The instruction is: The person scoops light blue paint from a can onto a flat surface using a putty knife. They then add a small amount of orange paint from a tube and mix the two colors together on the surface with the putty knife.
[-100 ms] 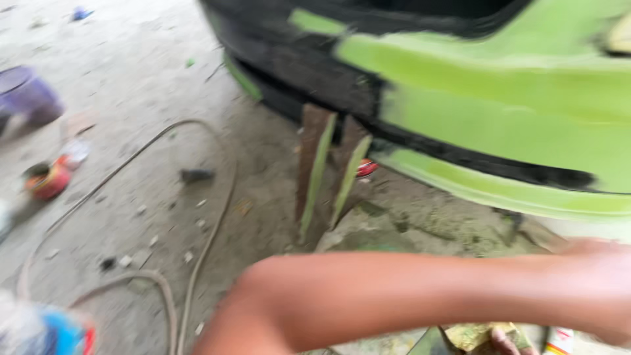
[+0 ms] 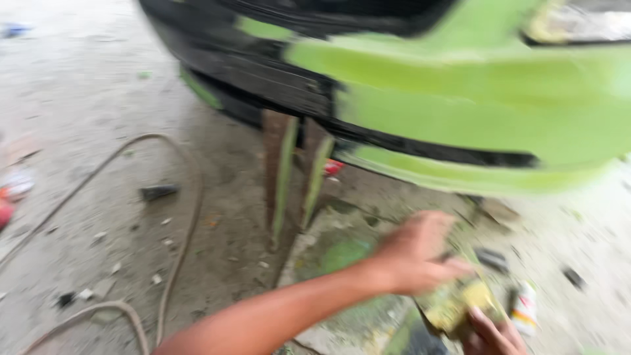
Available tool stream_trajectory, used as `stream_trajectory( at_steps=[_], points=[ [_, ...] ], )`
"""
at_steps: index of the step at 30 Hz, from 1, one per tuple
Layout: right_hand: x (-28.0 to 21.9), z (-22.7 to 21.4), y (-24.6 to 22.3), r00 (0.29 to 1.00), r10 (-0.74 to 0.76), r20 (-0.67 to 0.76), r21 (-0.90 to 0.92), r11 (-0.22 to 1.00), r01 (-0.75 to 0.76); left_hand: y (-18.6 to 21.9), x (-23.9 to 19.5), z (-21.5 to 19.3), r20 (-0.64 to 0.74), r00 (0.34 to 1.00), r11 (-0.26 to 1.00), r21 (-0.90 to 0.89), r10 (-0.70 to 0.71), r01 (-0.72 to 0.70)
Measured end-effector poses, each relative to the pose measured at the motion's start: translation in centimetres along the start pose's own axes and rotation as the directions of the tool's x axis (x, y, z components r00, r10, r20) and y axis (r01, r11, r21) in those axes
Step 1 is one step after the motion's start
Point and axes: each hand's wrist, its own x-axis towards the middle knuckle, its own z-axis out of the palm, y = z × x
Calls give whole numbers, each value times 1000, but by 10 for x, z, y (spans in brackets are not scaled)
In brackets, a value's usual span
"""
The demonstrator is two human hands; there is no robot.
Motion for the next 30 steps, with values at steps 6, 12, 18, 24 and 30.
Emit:
stream_trajectory(
  at_steps=[6, 12, 18, 24, 30],
  points=[
    [22, -23, 40, 972, -199, 125, 243, 956, 165, -120, -42, 67, 290, 944, 451, -830, -156, 329],
    [5, 10, 35, 999, -8, 40, 22, 1000, 7, -143, -58, 70, -8, 997, 738, -673, -79, 53],
    [20, -1, 50, 998, -33, 57, -278, 960, 47, -145, -66, 66, -133, 964, 782, -615, -231, 103],
    [29, -2, 74, 994, -93, 63, -243, 964, 105, -135, -60, 65, -117, 948, 637, -764, -295, 104],
    [24, 10, 68, 984, -141, 109, -275, 947, 166, -150, -63, 69, -56, 952, 474, -875, -302, 99]
  ],
)
